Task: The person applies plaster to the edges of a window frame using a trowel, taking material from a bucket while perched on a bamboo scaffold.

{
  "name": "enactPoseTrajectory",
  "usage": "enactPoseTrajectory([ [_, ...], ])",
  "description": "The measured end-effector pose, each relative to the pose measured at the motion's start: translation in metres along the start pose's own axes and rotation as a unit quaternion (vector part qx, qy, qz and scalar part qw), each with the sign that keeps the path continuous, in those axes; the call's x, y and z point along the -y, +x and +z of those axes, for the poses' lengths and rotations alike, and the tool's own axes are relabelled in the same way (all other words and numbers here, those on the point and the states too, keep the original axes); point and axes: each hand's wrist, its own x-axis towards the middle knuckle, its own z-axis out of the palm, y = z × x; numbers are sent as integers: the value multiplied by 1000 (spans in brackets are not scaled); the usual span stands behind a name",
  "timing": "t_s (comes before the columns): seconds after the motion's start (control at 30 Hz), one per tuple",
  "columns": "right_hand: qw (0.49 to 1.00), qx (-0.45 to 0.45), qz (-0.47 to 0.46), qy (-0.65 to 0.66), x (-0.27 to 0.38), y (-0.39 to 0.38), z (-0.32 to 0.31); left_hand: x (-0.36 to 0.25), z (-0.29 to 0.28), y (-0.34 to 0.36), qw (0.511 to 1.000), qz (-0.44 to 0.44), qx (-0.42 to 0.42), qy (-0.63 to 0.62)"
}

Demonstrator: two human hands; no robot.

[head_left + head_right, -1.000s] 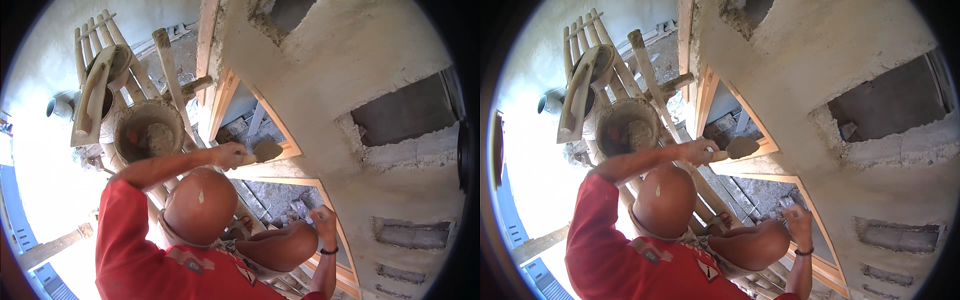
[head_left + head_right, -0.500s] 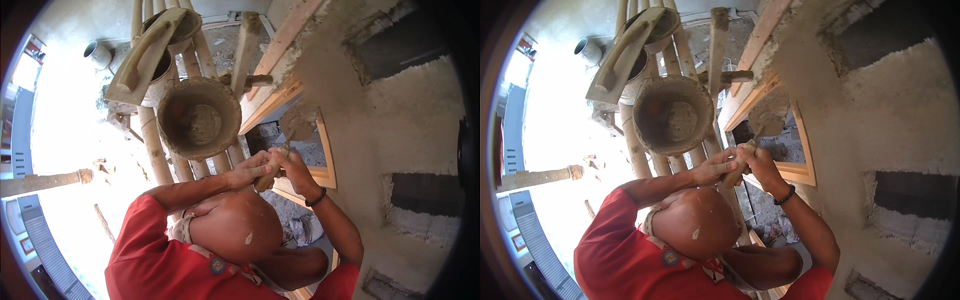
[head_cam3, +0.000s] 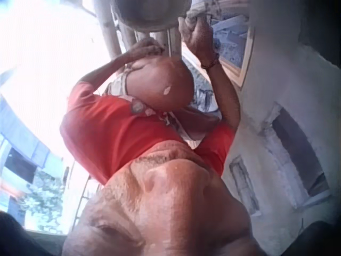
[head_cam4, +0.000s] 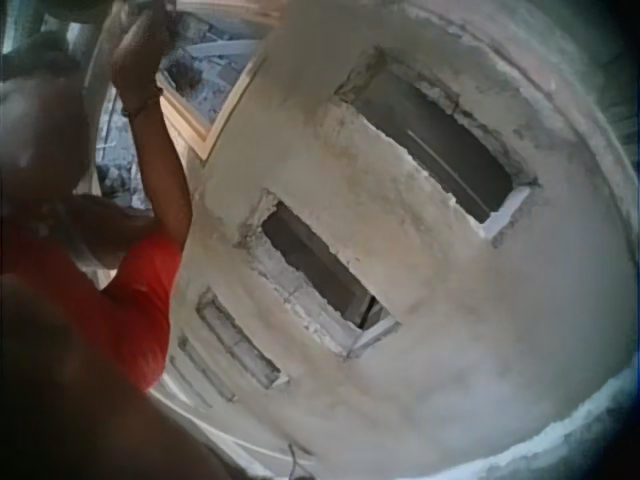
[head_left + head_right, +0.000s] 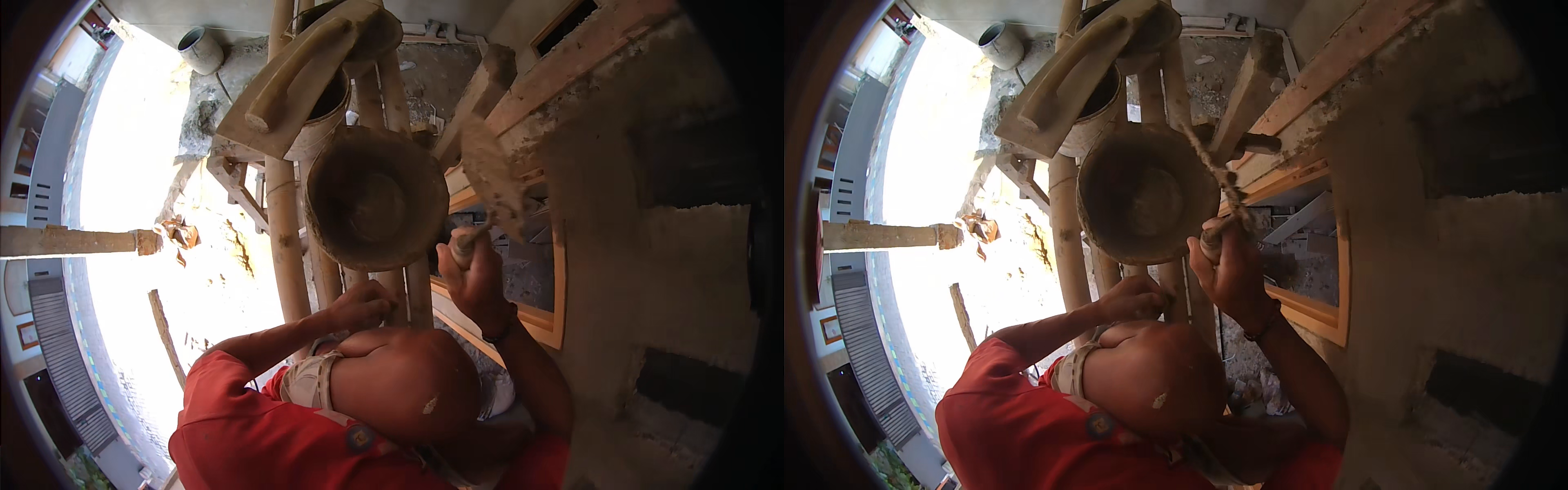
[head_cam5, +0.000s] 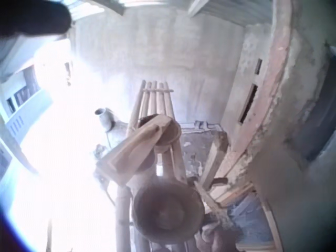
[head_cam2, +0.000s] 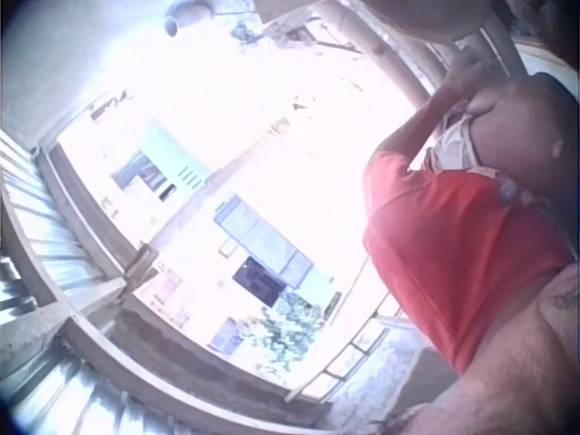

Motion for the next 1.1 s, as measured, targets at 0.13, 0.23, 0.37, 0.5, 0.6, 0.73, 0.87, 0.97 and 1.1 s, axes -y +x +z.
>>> enactPoseTrajectory([
  [0.13,948,242,123,-166,-21,13,39,7,-26,-13,998,9,-13,65],
  [0.23,989,94,83,-74,8,20,16,-1,-19,-34,992,-26,-121,17],
  [0.37,999,36,11,3,17,10,10,14,-40,-48,977,12,-200,71],
  [0.5,974,191,69,-96,-32,-9,37,32,-51,-38,966,-7,-259,5],
  [0.6,987,127,96,-29,-28,-10,8,4,-53,-51,946,-7,-310,-91],
  [0.73,985,45,134,-96,-78,-9,-36,-17,-54,-47,928,27,-336,-160],
  [0.87,979,55,188,-62,-112,-13,-29,-27,-61,-36,924,64,-318,-201],
  [0.97,975,87,203,1,-118,-22,-20,-39,-60,-31,920,72,-312,-226],
  [1.1,963,140,221,-60,-99,-39,-7,-40,-62,-32,918,65,-307,-242],
])
